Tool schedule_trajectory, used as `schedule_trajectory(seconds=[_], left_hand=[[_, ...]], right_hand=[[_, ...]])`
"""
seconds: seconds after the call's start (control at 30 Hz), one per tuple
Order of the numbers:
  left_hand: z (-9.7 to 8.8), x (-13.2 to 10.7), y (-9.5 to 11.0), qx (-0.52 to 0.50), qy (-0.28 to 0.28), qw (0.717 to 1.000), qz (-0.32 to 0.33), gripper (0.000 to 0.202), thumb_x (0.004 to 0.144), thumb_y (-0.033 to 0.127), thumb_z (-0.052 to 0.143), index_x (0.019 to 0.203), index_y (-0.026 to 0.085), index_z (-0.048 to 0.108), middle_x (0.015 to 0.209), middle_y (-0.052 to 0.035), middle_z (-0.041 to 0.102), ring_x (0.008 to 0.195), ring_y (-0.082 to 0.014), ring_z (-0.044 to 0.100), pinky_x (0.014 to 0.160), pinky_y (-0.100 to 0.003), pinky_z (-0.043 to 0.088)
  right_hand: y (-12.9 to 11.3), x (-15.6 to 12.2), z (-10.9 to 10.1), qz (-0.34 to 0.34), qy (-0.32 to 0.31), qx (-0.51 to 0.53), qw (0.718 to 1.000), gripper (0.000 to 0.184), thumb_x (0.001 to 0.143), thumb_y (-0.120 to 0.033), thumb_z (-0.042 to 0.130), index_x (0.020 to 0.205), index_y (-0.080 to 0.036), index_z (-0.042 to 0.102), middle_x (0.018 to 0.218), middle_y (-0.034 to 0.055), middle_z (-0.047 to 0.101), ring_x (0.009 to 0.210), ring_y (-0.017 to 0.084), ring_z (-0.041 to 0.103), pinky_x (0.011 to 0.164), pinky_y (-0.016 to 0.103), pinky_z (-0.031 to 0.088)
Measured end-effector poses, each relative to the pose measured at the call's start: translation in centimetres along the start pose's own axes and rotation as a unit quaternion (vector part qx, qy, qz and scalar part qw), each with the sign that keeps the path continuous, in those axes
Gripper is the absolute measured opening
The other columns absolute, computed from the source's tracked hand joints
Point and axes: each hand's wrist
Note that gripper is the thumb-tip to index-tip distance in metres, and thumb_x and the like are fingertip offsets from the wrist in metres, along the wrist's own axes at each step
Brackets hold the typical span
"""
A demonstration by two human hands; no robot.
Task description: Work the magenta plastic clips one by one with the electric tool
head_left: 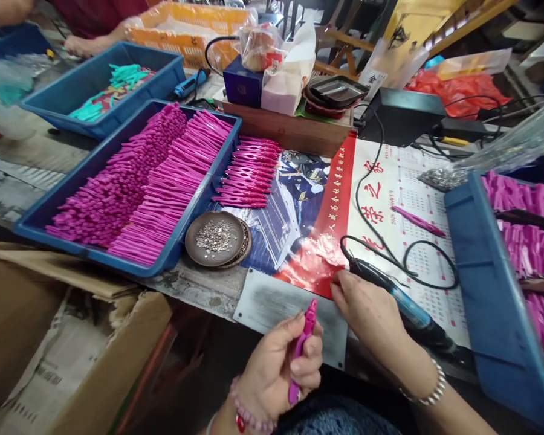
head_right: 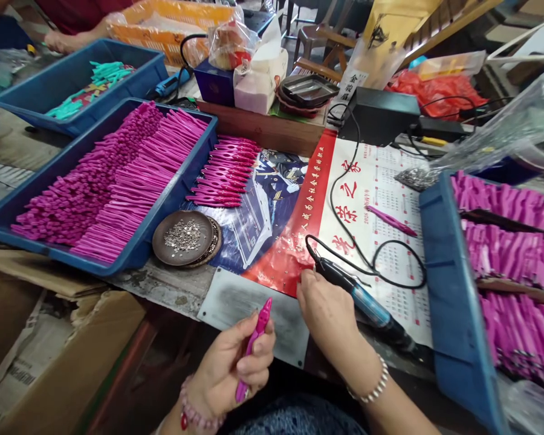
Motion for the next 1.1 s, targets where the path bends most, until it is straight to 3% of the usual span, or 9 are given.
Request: schedule_trajectory(seconds=[0.1, 0.27, 0.47, 0.63, 0.87, 1.1], left_hand=[[-0.3, 0.0, 0.0, -0.055, -0.017, 0.998, -0.028, 0.023, 0.086, 0.029, 0.067, 0.090, 0.006, 0.066, 0.061, 0.0041, 0.050, 0.039, 0.0005, 0.035, 0.040, -0.012, 0.024], [-0.4, 0.0, -0.2, -0.065, -0.006, 0.997, -0.028, 0.024, 0.091, 0.029, 0.060, 0.090, 0.006, 0.066, 0.061, 0.0040, 0.048, 0.039, 0.0003, 0.033, 0.040, -0.013, 0.022], [-0.5, 0.2, -0.3, -0.060, 0.000, 0.998, -0.019, 0.025, 0.091, 0.030, 0.059, 0.089, 0.006, 0.066, 0.060, 0.0031, 0.050, 0.039, 0.0001, 0.034, 0.040, -0.013, 0.022], [-0.5, 0.5, -0.6, -0.072, 0.001, 0.997, -0.019, 0.026, 0.092, 0.029, 0.057, 0.089, 0.005, 0.066, 0.060, 0.0023, 0.052, 0.038, -0.0002, 0.035, 0.040, -0.013, 0.023], [-0.2, 0.8, -0.8, -0.059, 0.009, 0.998, -0.027, 0.023, 0.089, 0.029, 0.063, 0.088, 0.006, 0.067, 0.060, 0.0032, 0.050, 0.038, -0.0001, 0.033, 0.040, -0.013, 0.022], [-0.5, 0.5, -0.4, -0.064, 0.013, 0.998, -0.012, 0.023, 0.086, 0.028, 0.066, 0.086, 0.005, 0.067, 0.058, 0.0033, 0.050, 0.037, 0.0002, 0.034, 0.039, -0.013, 0.021]], right_hand=[[-0.6, 1.1, -0.5, -0.032, -0.034, -0.072, 0.996, 0.012, 0.090, -0.012, 0.048, 0.083, -0.015, 0.057, 0.068, 0.0107, 0.069, 0.058, 0.027, 0.069, 0.046, 0.028, 0.025], [-0.1, 1.1, -0.7, -0.082, -0.063, -0.104, 0.989, 0.009, 0.090, -0.012, 0.054, 0.082, -0.016, 0.054, 0.068, 0.0058, 0.068, 0.060, 0.024, 0.070, 0.046, 0.028, 0.029], [1.3, -0.6, 0.2, -0.079, -0.029, -0.106, 0.991, 0.004, 0.094, -0.016, 0.050, 0.090, -0.016, 0.051, 0.082, 0.0089, 0.070, 0.065, 0.024, 0.071, 0.048, 0.028, 0.034], [1.7, -0.6, 0.3, -0.105, -0.029, -0.083, 0.991, 0.014, 0.093, -0.015, 0.047, 0.080, -0.020, 0.047, 0.067, 0.0028, 0.066, 0.059, 0.021, 0.069, 0.049, 0.027, 0.035], [2.2, -0.1, -0.1, -0.137, -0.031, -0.058, 0.988, 0.015, 0.090, -0.012, 0.044, 0.079, -0.021, 0.047, 0.065, 0.0033, 0.065, 0.057, 0.021, 0.068, 0.048, 0.028, 0.035], [4.4, -2.2, -0.7, -0.128, -0.019, -0.005, 0.992, 0.021, 0.097, -0.025, 0.037, 0.102, -0.018, 0.056, 0.090, 0.0073, 0.074, 0.075, 0.021, 0.074, 0.063, 0.029, 0.051]])
Point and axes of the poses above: each hand's wrist, its own x-axis towards the middle knuckle, its own z-axis out of the palm, y = z × x
